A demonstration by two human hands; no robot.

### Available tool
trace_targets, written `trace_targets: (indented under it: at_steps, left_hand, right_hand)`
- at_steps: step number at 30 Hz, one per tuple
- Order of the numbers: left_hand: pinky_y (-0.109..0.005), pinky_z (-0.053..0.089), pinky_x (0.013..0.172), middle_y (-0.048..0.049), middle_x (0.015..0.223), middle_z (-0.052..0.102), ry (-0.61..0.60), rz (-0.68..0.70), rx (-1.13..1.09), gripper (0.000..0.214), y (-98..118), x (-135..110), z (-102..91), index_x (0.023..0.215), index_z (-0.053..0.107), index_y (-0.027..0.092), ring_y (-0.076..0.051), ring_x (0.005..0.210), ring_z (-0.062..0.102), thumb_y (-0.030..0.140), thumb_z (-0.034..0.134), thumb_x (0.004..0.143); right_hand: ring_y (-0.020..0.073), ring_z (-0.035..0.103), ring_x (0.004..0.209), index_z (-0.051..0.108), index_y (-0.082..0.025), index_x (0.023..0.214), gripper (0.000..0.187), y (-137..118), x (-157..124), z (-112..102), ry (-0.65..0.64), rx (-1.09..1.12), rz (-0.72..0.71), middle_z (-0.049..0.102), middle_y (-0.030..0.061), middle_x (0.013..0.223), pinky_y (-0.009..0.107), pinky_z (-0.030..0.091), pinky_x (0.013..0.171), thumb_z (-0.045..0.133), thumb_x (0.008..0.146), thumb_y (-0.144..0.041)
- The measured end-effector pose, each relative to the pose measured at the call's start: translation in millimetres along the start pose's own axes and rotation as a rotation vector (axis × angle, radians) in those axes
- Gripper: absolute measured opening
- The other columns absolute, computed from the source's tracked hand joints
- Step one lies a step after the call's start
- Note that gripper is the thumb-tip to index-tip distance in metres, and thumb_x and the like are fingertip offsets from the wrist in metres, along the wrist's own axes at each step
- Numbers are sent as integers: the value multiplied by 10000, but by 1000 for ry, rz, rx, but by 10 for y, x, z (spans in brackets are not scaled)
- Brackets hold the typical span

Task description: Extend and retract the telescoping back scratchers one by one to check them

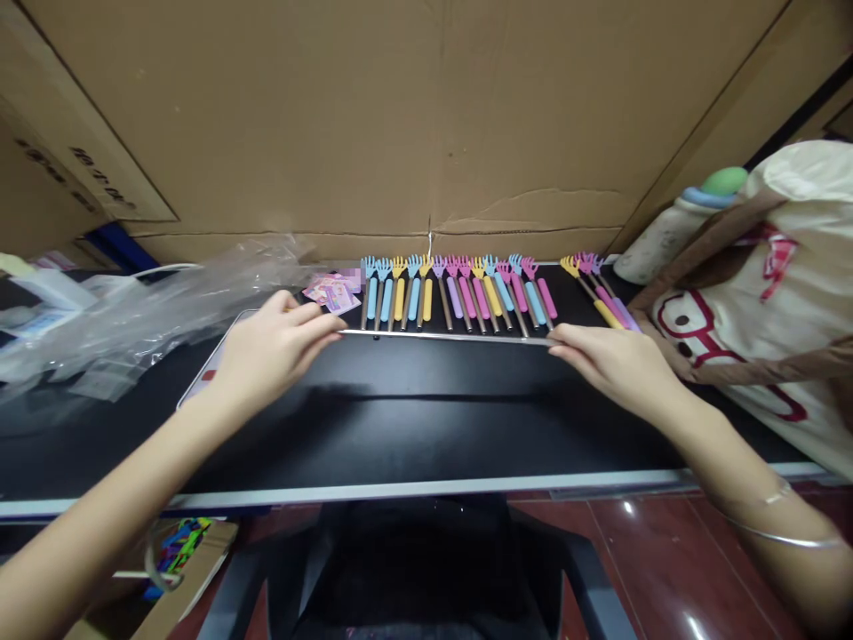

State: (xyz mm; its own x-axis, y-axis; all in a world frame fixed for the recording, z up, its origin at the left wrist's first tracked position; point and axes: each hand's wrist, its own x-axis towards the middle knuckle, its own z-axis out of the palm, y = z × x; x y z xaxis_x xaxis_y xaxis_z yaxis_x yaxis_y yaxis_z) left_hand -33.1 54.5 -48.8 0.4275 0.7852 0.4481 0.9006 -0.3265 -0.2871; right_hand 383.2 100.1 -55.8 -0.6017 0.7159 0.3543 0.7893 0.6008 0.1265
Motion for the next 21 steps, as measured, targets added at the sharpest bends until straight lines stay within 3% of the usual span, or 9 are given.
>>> trace_targets:
  at_steps: [3,6,21]
  left_hand:
    - [-276,286,549,-16,831,668,34,-24,-37,276,288,101,-3,956,666,254,-220,820,488,361,412,977]
    - [-283,306,571,-22,799,658,62,-29,-69,284,436,165,-19,913,661,243,-229,816,484,367,412,975]
    - [-290,347,612,-8,780,643,13,-65,-273,243,590,185,66,930,661,239,-221,767,436,351,448,962]
  right_hand:
    - [162,639,665,569,-206,861,368,-241,108,3,52,13,-32,683,14,765,241,324,546,317,1016,-425]
    - [151,624,614,543,-203,833,357,-370,162,-37,46,13,-56,658,-4,710,240,298,519,320,1019,-411]
    - [122,538,505,522,-183,787,431,-518,306,-87,62,-114,-147,611,3,640,241,200,499,281,1027,-448]
